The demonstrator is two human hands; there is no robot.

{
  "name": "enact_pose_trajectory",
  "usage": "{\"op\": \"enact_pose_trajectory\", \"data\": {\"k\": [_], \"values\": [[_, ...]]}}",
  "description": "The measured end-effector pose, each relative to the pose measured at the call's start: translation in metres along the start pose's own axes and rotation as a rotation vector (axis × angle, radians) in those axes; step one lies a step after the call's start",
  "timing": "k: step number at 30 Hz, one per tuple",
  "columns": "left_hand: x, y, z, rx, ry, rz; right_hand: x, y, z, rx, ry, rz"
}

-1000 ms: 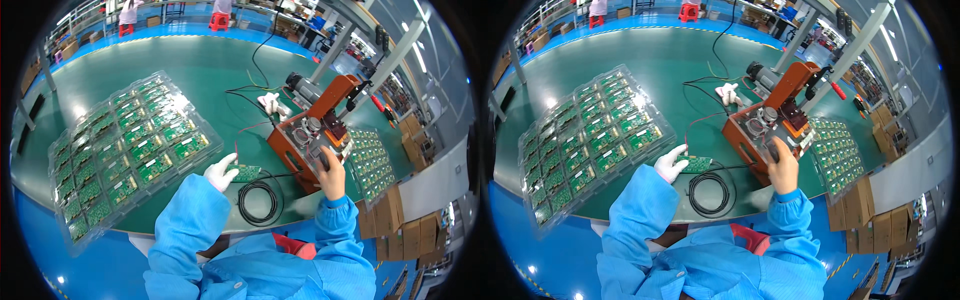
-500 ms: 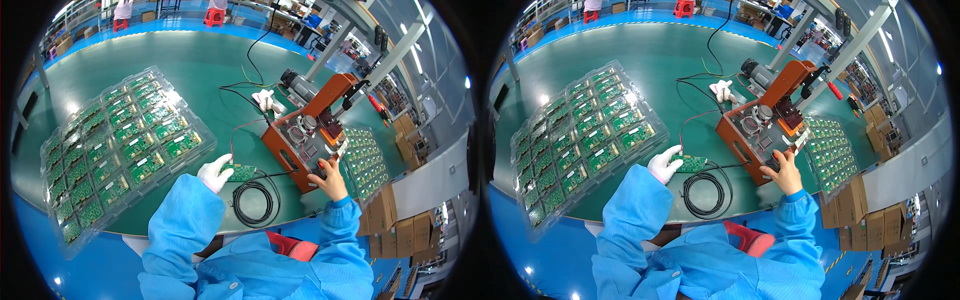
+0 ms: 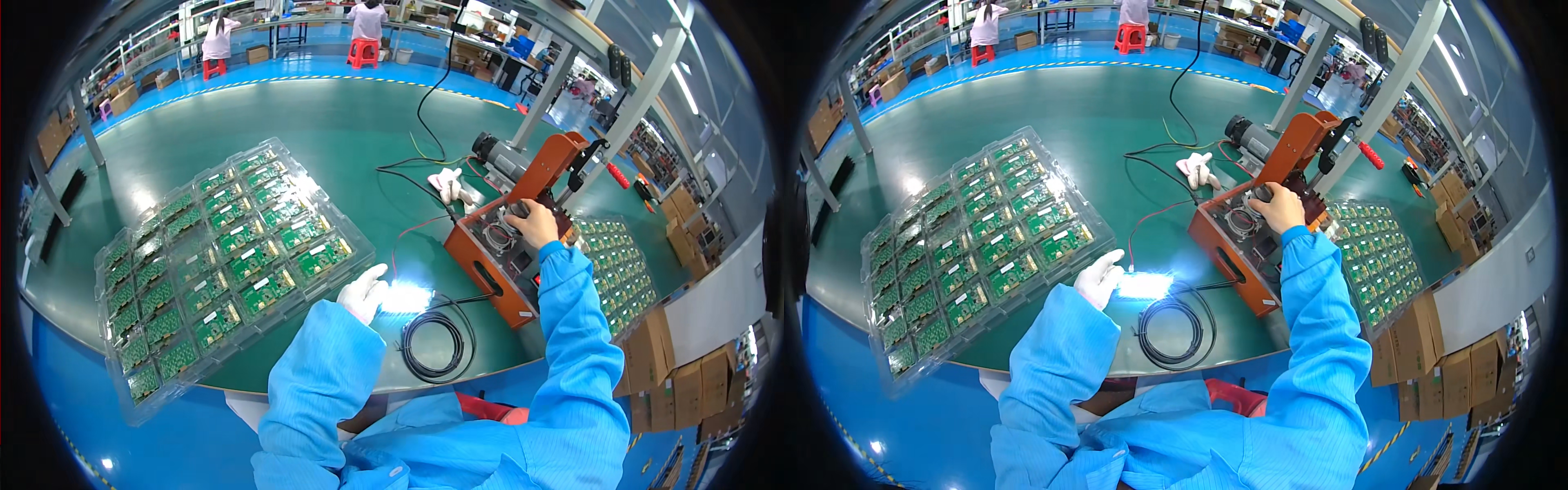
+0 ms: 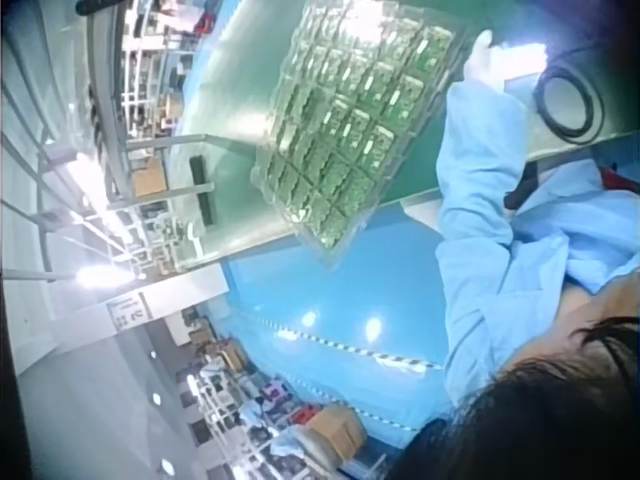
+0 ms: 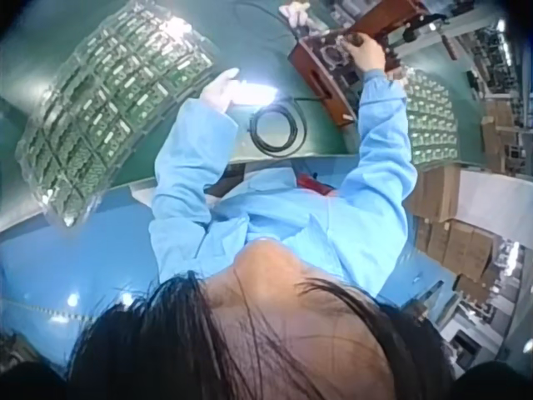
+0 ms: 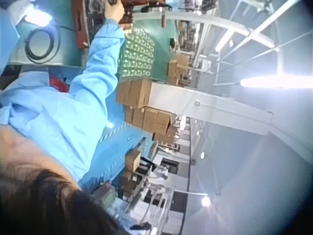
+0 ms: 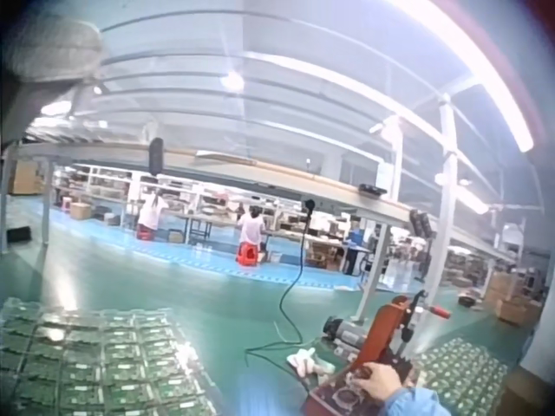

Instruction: The person tests LED circuit boards by taking each board from a plastic tray, connecting it to a power cable probe to light it up, and placing it back into the tray.

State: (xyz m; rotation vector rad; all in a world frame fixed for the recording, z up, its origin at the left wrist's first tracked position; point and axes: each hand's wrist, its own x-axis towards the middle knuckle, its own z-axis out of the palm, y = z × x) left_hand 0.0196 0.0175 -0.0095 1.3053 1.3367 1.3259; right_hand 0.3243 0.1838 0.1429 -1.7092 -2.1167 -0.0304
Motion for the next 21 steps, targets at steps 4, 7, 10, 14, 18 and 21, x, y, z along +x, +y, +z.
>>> {"op": "enact_pose_trajectory", "data": {"k": [4, 7, 10, 14, 18, 21], "values": [[0.0, 0.006, -0.005, 0.114, 0.016, 0.032, -0.025, 0.018, -0.02, 0.214, 0.102, 0.009], [0.006, 0.006, -0.001, 0.169, -0.01, 0.054, -0.053, 0.03, -0.038, 0.08, 0.014, 0.107], [0.006, 0.001, -0.001, 0.141, 0.036, 0.15, -0.068, 0.043, -0.035, 0.447, -0.14, 0.2], [0.002, 0.002, -0.003, 0.147, 0.018, 0.12, -0.086, 0.01, -0.057, 0.792, -0.063, 0.197], [-0.001, 0.007, -0.005, 0.173, -0.008, 0.067, -0.111, -0.044, -0.05, 1.136, -0.237, 0.123], [0.0, 0.008, -0.005, 0.171, -0.01, 0.064, -0.117, -0.065, -0.018, 1.304, -0.491, 0.188]]}}
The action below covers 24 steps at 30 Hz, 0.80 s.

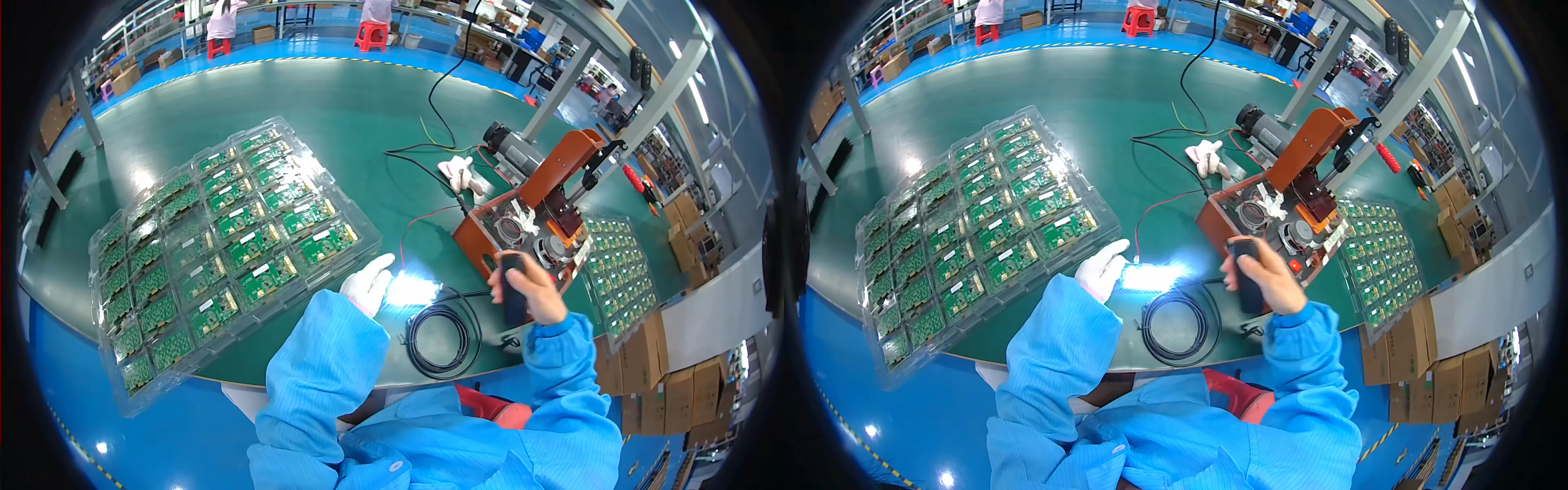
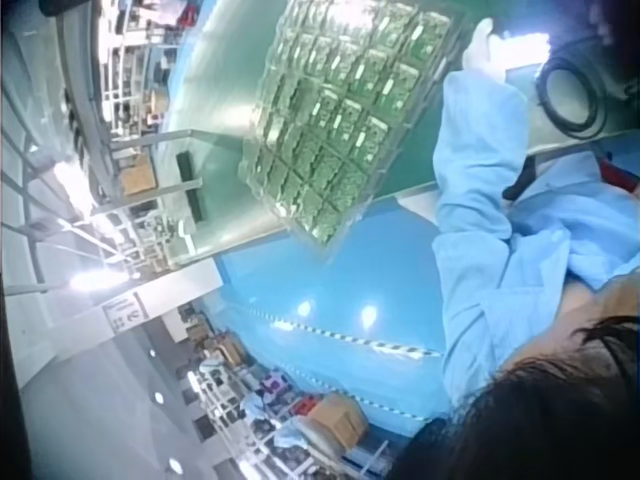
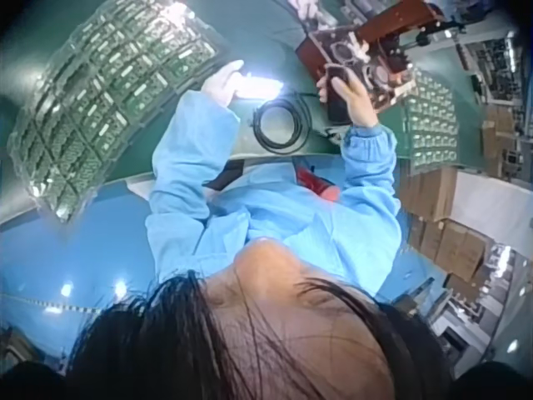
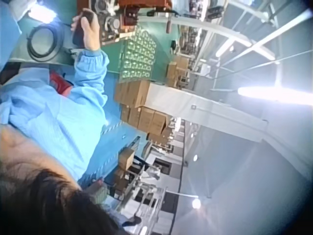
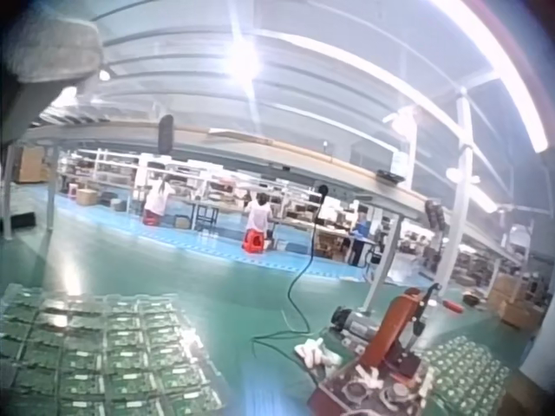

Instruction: The person tests LED circuit boards by taking each board from a plastic tray, connecting it to a power cable probe to light it up, and placing it back into the tray.

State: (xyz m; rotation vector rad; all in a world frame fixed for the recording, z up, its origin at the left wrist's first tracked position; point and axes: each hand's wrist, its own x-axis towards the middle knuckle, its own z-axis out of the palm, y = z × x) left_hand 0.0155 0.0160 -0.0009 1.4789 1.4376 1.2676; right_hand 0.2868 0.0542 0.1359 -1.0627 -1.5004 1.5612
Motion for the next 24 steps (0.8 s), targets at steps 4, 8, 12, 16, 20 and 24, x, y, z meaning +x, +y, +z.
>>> {"op": "enact_pose_trajectory", "data": {"k": [4, 8, 12, 16, 20, 24], "values": [[0.003, 0.013, -0.005, -0.02, -0.078, -0.116, 0.034, 0.045, 0.018, 0.016, -0.012, -0.155], [0.006, -0.017, 0.002, -0.119, 0.007, 0.013, 0.072, 0.074, 0.03, 0.086, 0.059, -0.298], [0.0, -0.025, 0.009, -0.241, 0.027, 0.072, 0.072, 0.09, 0.031, 0.195, 0.05, -0.299], [-0.003, -0.019, 0.01, -0.032, 0.017, 0.11, 0.064, 0.09, 0.024, 0.141, 0.088, -0.306], [-0.007, 0.008, 0.0, 0.068, -0.103, -0.043, 0.063, 0.091, 0.021, 0.103, 0.099, -0.309], [-0.004, 0.026, -0.002, 0.118, -0.135, -0.082, 0.062, 0.087, 0.018, 0.116, 0.095, -0.304]]}}
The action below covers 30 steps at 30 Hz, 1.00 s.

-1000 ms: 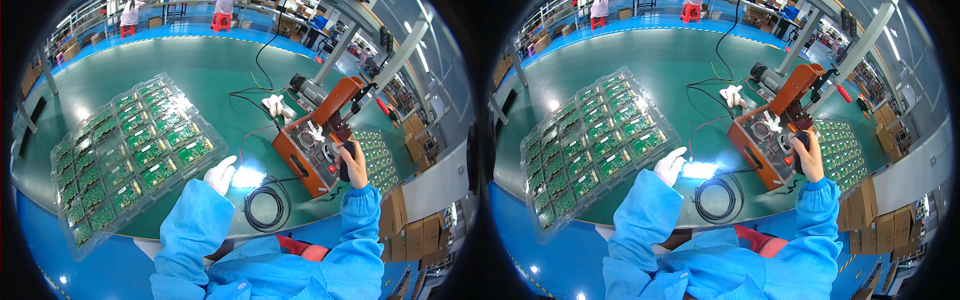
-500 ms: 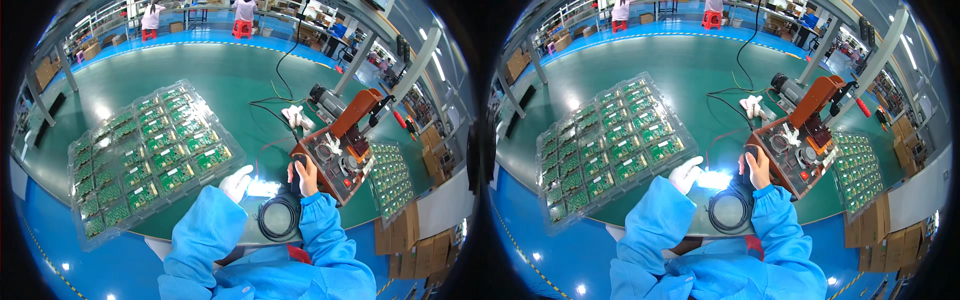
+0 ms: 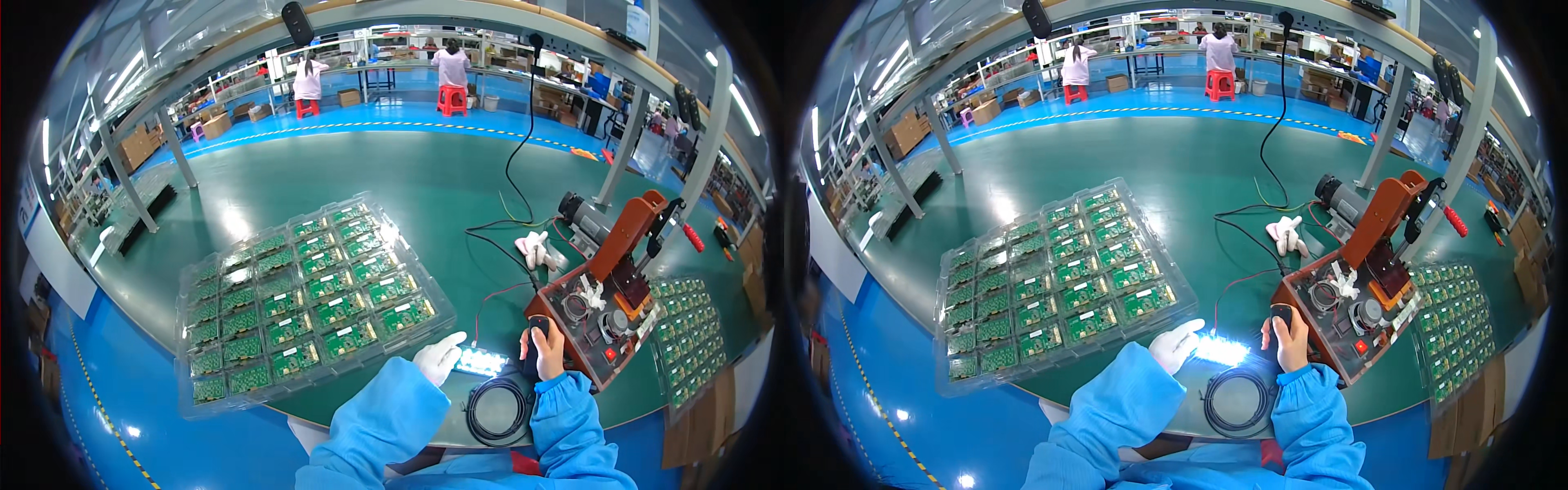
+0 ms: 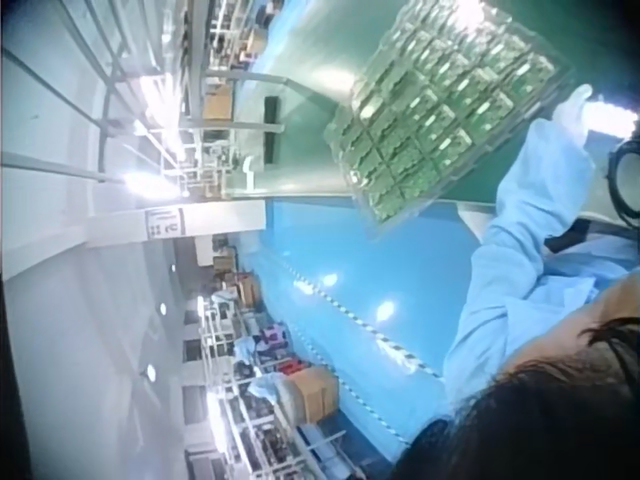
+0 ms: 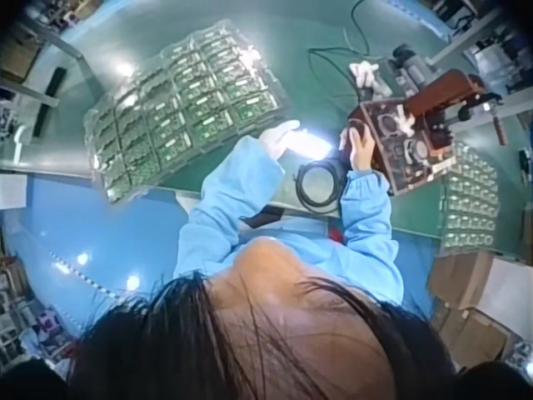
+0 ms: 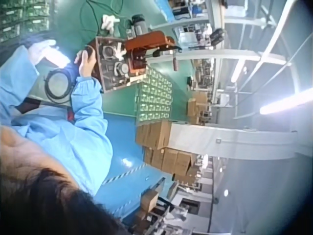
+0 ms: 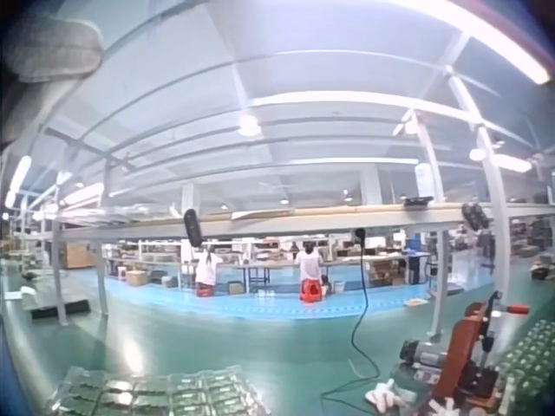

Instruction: The person tests LED circuit boards by taking each board from a plastic tray, connecting it to a power cable probe to light it up, and placing it back into the tray.

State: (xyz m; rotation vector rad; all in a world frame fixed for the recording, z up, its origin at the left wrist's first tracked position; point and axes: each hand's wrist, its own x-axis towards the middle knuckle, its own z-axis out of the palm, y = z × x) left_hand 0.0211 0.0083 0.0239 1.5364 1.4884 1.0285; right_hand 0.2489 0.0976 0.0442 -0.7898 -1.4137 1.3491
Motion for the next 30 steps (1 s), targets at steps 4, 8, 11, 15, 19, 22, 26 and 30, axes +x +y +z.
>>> {"op": "enact_pose_trajectory", "data": {"k": [4, 8, 11, 15, 19, 22, 26, 30], "values": [[0.007, -0.011, 0.008, -0.059, -0.005, -0.026, 0.003, 0.001, -0.004, 0.022, 0.037, 0.004], [0.004, -0.027, 0.002, -0.109, 0.141, 0.153, 0.009, 0.012, 0.007, 0.082, 0.076, 0.033], [0.016, -0.03, 0.002, -0.117, 0.134, 0.207, 0.006, 0.001, 0.019, 0.168, 0.14, 0.069], [0.037, -0.008, 0.014, 0.251, 0.134, 0.112, -0.001, 0.003, 0.008, 0.093, 0.059, 0.079], [0.029, -0.038, 0.036, 0.305, 0.351, 0.117, -0.011, 0.004, 0.014, -0.031, -0.044, 0.071], [0.03, -0.034, 0.032, 0.216, 0.34, 0.146, -0.021, -0.023, 0.002, -0.269, 0.076, -0.072], [0.041, -0.022, 0.032, -0.757, 0.064, -0.104, -0.028, -0.087, -0.034, -0.705, 0.275, -0.341], [0.038, -0.025, 0.008, -1.73, -0.346, -0.395, -0.018, -0.134, -0.033, -0.932, 0.237, -0.244]]}}
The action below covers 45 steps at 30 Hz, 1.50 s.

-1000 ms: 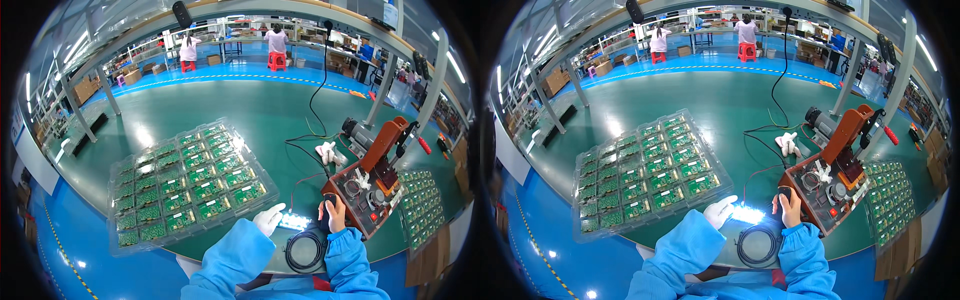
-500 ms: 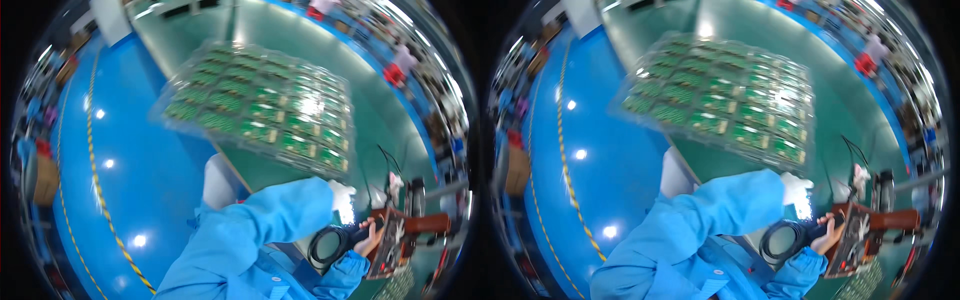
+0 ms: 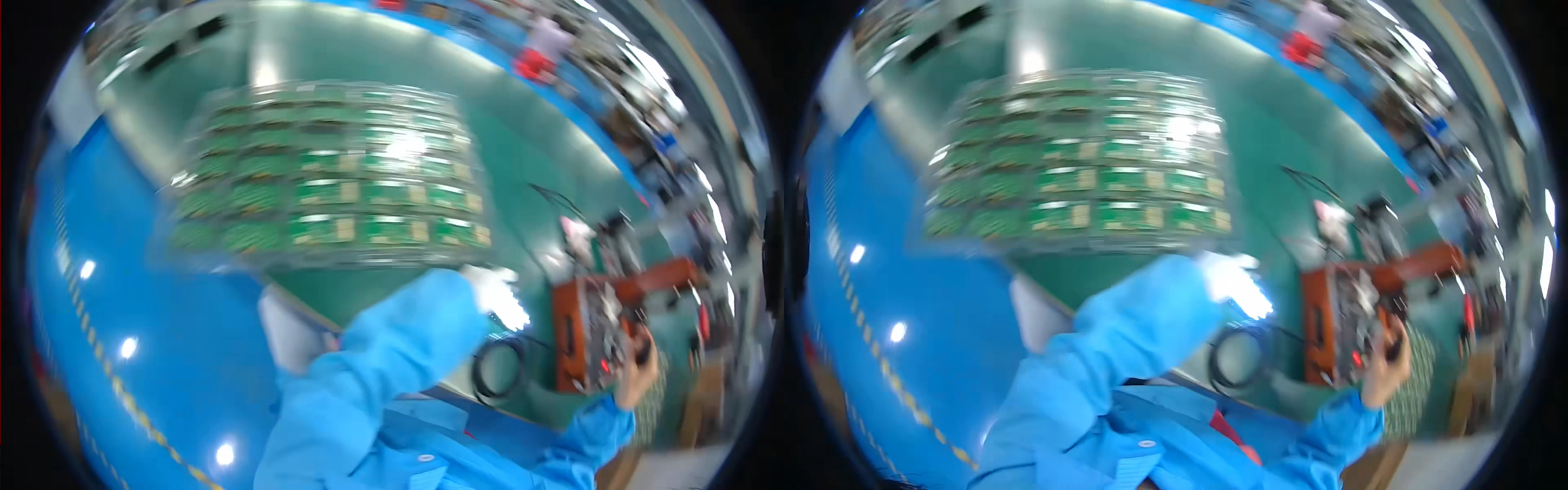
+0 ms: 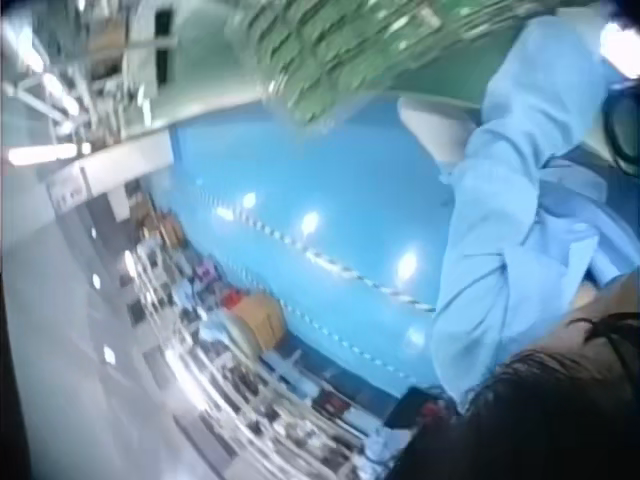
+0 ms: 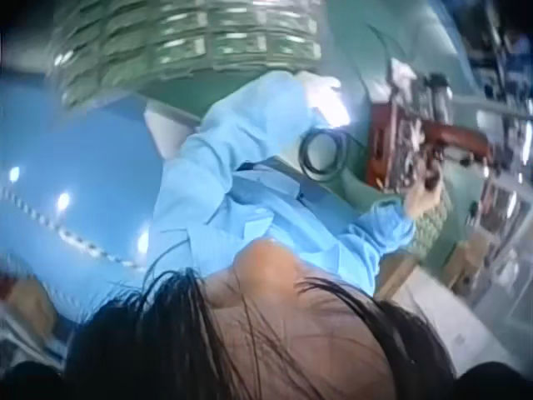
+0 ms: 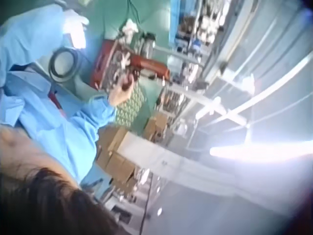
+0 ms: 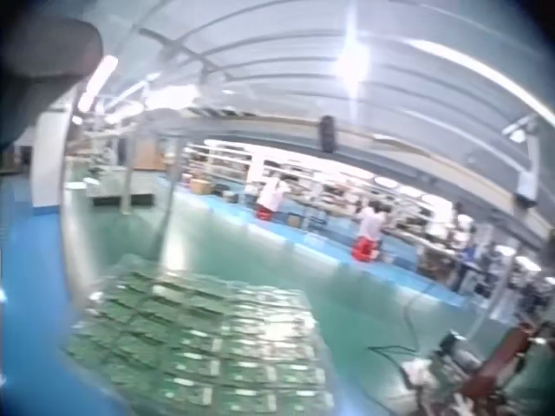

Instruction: The person tests LED circuit boards by taking each board from a plastic tray, connecting it to a power cable probe to light it up, and placing it back into the tray.

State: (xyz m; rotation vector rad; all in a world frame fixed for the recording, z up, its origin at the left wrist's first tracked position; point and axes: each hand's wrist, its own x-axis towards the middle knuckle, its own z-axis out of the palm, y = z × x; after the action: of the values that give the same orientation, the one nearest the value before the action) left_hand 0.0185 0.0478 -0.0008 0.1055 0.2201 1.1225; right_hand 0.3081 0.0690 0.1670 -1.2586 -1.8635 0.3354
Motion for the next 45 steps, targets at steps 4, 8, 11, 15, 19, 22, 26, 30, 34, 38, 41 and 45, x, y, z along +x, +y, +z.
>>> {"op": "enact_pose_trajectory", "data": {"k": [4, 8, 11, 15, 19, 22, 26, 30, 34, 38, 41, 45], "values": [[-0.015, -0.003, -0.008, 1.551, 0.192, 0.709, 0.009, 0.061, -0.014, -0.438, 0.068, 0.023], [0.0, -0.01, -0.018, 1.817, 0.226, 1.183, -0.002, 0.068, -0.029, -0.44, -0.079, 0.23], [-0.002, -0.013, -0.015, 1.803, 0.228, 1.19, 0.001, 0.063, -0.028, -0.456, -0.111, 0.22], [-0.007, -0.015, -0.008, 1.838, 0.317, 1.11, 0.005, 0.083, -0.023, -0.478, -0.047, 0.116], [-0.007, -0.014, -0.008, 1.801, 0.325, 1.049, 0.014, 0.086, -0.018, -0.551, -0.142, 0.123], [-0.008, -0.01, -0.009, 1.809, 0.316, 1.062, 0.026, 0.081, -0.013, -0.565, -0.128, 0.08], [-0.006, -0.01, -0.012, 1.811, 0.305, 1.07, 0.061, 0.064, -0.002, -0.419, -0.03, 0.047], [-0.006, -0.014, -0.012, 1.811, 0.319, 1.068, 0.088, 0.085, 0.013, -0.435, -0.072, 0.041], [-0.006, -0.015, -0.015, 1.789, 0.27, 1.065, 0.069, 0.099, 0.034, -0.417, -0.126, -0.052], [-0.008, -0.009, -0.004, 1.806, 0.244, 0.996, 0.032, 0.033, 0.03, 0.061, -0.169, 0.066], [-0.018, -0.003, -0.003, 1.873, 0.294, 0.863, -0.005, -0.033, 0.05, 0.593, -0.447, 0.142], [-0.004, -0.003, -0.013, 1.823, 0.257, 0.829, -0.017, -0.011, 0.107, 0.797, -0.615, 0.322]]}}
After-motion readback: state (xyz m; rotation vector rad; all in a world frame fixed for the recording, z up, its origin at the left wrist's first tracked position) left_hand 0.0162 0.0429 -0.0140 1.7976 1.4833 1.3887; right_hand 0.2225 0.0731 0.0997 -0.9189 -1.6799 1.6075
